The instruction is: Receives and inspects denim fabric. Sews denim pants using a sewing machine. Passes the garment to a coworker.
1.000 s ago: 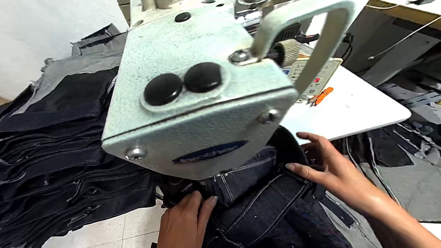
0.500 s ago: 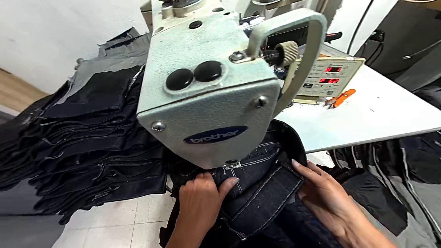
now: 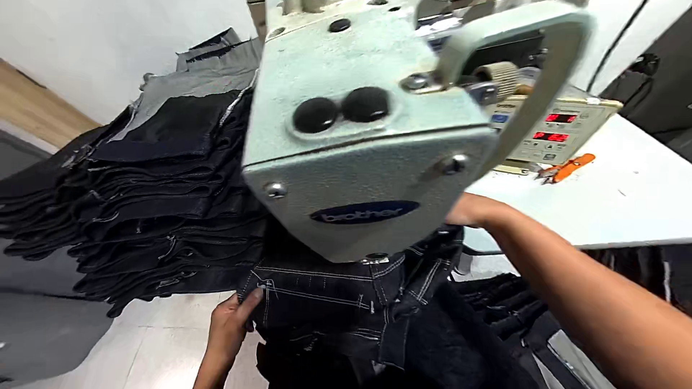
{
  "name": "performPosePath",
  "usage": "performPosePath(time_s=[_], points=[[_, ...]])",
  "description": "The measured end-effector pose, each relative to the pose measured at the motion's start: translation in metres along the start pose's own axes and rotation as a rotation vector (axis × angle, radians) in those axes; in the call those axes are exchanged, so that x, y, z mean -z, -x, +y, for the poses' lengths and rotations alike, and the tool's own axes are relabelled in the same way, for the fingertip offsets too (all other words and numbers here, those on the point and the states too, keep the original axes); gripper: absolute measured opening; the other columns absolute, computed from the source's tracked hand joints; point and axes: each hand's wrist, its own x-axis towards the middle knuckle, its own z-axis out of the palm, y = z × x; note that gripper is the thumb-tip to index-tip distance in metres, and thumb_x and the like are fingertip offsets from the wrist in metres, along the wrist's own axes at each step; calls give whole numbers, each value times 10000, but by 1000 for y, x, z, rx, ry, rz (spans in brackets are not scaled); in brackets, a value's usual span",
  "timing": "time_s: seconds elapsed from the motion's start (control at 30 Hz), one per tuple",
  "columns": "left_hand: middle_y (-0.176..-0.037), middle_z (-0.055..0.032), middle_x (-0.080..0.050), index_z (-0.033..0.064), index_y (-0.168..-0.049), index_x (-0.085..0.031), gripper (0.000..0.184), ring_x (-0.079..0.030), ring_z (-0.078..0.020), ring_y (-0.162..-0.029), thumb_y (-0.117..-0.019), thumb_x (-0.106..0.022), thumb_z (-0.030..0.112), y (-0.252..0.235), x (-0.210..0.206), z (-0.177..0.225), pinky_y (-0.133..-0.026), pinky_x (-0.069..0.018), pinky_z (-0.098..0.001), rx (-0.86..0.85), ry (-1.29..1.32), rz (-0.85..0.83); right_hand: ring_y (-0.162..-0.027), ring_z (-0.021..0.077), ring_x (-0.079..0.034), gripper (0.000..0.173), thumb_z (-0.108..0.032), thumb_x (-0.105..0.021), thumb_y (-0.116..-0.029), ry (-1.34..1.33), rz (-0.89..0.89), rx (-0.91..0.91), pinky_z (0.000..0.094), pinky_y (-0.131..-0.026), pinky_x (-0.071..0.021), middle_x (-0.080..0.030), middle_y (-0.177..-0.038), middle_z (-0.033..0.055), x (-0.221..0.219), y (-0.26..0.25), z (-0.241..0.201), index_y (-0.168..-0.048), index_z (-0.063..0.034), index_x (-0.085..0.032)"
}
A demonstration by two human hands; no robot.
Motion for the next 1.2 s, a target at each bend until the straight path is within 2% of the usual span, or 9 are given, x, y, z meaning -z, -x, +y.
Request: performPosePath(time_s=[0.03, 0.07, 0.13, 0.27, 0.5, 0.6, 0.7, 0.8, 1.2], points=[[-615, 104, -638, 97, -858, -709, 189, -532, 30, -474, -937, -612, 239, 3, 4, -4, -460, -455, -177, 9, -11, -4, -606, -40, -536, 174, -96, -674, -954, -19, 3, 25, 180, -615, -467, -605, -667, -80, -5, -11, -12, -780, -106, -666], [-634, 97, -653, 83, -869, -719, 188, -548, 28, -492, -944, -616, 220, 8, 4, -6, -476, -467, -178, 17, -11, -12, -660, -15, -568, 100, -69, -680, -952, -59, -10, 70, 210, -674, -496, -639, -727, -50, -4, -21, -9, -853, -72, -697], [-638, 92, -660, 81, -854, -723, 195, -561, 24, -498, -918, -634, 243, 21, -4, -4, -480, -480, -184, 20, -7, 8, -637, 56, -605, 90, -112, -749, -907, -62, 65, 242, 316, -618, -509, -678, -714, 0, -2, -45, 36, -839, -56, -733], [-621, 109, -626, 104, -824, -716, 347, -561, 31, -507, -922, -623, 424, 31, -23, 32, -480, -484, -196, -144, -123, 17, -700, 185, -606, 140, -153, -753, -929, 104, 316, 85, 475, -695, -481, -670, -760, 81, 5, -44, 59, -869, -27, -745], [-560, 37, -613, 75, -820, -700, 298, -485, -17, -416, -1048, -530, 165, -25, -22, 14, -426, -426, -184, -16, 147, 99, -688, 210, -648, 222, -345, -695, -894, 348, 523, 208, 527, -616, -485, -662, -736, 47, 6, -42, 44, -885, -124, -718], [-567, 55, -611, 95, -814, -706, 284, -493, -14, -427, -1022, -551, 211, -10, -23, 12, -430, -432, -191, -53, 101, 76, -830, 352, -677, 208, -223, -696, -918, 323, 513, 192, 629, -729, -484, -691, -866, 177, 1, -55, 45, -982, -26, -709], [-558, 94, -601, 133, -782, -700, 282, -504, 11, -430, -986, -572, 282, 6, -21, 14, -418, -423, -177, -115, 30, 101, -893, 312, -686, 160, -154, -663, -924, 316, 463, 263, 590, -812, -509, -710, -909, 164, -2, -63, 42, -966, -16, -731], [-556, 113, -593, 147, -785, -705, 289, -494, 33, -433, -978, -567, 311, 7, -15, 8, -414, -406, -162, -159, 4, 105, -821, 206, -677, 134, -144, -670, -912, 300, 369, 277, 486, -759, -531, -704, -868, 94, -1, -57, 43, -980, -43, -725], [-546, 131, -586, 165, -763, -683, 282, -490, 48, -421, -965, -574, 328, -4, -19, 8, -404, -403, -147, -184, 13, 98, -754, 147, -669, 90, -134, -699, -862, 252, 381, 272, 421, -708, -549, -694, -822, 43, -1, -50, 54, -932, -79, -711]])
